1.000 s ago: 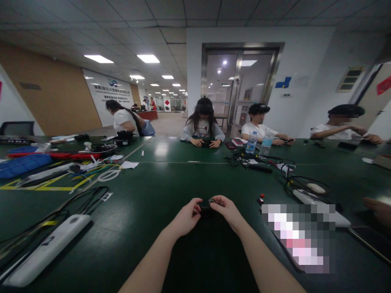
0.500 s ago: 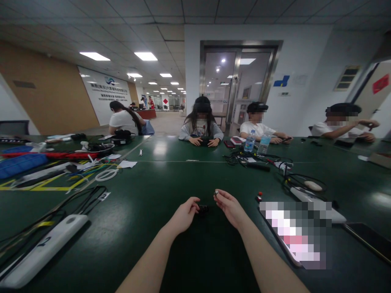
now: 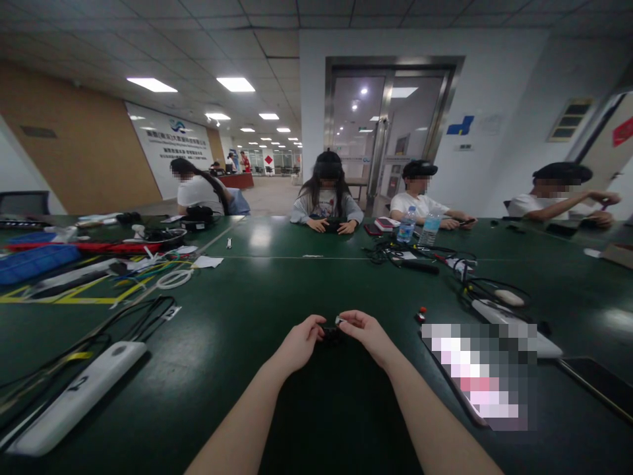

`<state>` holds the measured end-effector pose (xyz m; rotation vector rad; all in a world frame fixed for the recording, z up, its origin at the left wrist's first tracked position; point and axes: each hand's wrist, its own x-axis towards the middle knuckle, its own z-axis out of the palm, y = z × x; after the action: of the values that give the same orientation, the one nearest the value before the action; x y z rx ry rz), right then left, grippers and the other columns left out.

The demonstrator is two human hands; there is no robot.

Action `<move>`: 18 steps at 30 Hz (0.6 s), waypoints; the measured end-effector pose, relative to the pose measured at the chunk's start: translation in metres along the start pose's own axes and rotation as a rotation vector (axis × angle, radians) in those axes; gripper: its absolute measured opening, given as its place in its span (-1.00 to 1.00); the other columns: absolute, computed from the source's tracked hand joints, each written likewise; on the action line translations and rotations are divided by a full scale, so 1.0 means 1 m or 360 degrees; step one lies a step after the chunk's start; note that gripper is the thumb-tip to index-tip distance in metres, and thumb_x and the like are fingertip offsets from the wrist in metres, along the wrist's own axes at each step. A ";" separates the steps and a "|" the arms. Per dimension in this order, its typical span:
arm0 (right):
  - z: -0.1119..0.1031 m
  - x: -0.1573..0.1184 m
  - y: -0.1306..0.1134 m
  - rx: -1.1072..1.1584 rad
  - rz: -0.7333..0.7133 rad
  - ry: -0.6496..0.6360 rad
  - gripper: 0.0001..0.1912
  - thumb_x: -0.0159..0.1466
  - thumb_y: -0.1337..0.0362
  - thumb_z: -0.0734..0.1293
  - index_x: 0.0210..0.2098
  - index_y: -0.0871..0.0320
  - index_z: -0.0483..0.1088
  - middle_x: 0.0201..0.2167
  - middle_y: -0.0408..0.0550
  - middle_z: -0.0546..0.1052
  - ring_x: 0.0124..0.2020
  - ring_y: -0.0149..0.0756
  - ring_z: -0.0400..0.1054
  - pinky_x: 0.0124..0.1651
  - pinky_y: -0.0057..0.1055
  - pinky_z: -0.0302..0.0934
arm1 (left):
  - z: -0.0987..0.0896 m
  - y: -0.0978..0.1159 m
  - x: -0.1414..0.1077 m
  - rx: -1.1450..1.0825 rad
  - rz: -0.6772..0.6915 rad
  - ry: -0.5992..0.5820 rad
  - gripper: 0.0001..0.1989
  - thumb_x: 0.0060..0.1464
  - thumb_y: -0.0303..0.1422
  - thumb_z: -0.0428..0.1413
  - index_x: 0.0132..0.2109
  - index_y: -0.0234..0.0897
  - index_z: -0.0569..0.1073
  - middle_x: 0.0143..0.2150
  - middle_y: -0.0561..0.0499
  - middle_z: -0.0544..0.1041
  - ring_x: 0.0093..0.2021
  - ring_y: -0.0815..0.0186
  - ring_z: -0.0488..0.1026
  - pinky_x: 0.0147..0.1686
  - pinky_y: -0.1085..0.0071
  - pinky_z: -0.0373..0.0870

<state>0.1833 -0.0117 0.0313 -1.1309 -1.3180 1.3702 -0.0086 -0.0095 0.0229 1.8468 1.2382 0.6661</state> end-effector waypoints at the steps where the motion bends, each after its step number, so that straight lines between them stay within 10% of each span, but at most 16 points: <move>1: 0.000 0.000 0.000 -0.0003 -0.0006 0.0001 -0.67 -0.07 0.21 0.40 -0.28 0.12 0.39 -0.28 -0.09 0.49 -0.19 -0.28 0.33 -0.05 -0.27 0.11 | 0.000 0.001 0.000 0.0000 -0.0005 -0.0001 -0.66 0.11 -0.26 -0.23 -0.01 -0.16 0.25 -0.20 0.02 0.41 -0.20 0.37 0.35 -0.20 0.41 0.25; 18: 0.005 0.000 0.004 -0.0301 -0.0098 -0.0155 -0.72 -0.04 0.19 0.37 -0.30 0.08 0.41 -0.33 -0.11 0.48 -0.25 -0.24 0.33 -0.15 -0.25 0.16 | 0.006 0.013 0.001 0.0048 0.0011 0.0077 -0.70 0.02 -0.20 -0.08 -0.17 -0.21 0.40 -0.26 0.03 0.46 -0.29 0.35 0.37 -0.31 0.44 0.26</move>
<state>0.1787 -0.0127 0.0278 -1.1501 -1.5663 1.2905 0.0028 -0.0136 0.0304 1.8706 1.2801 0.7028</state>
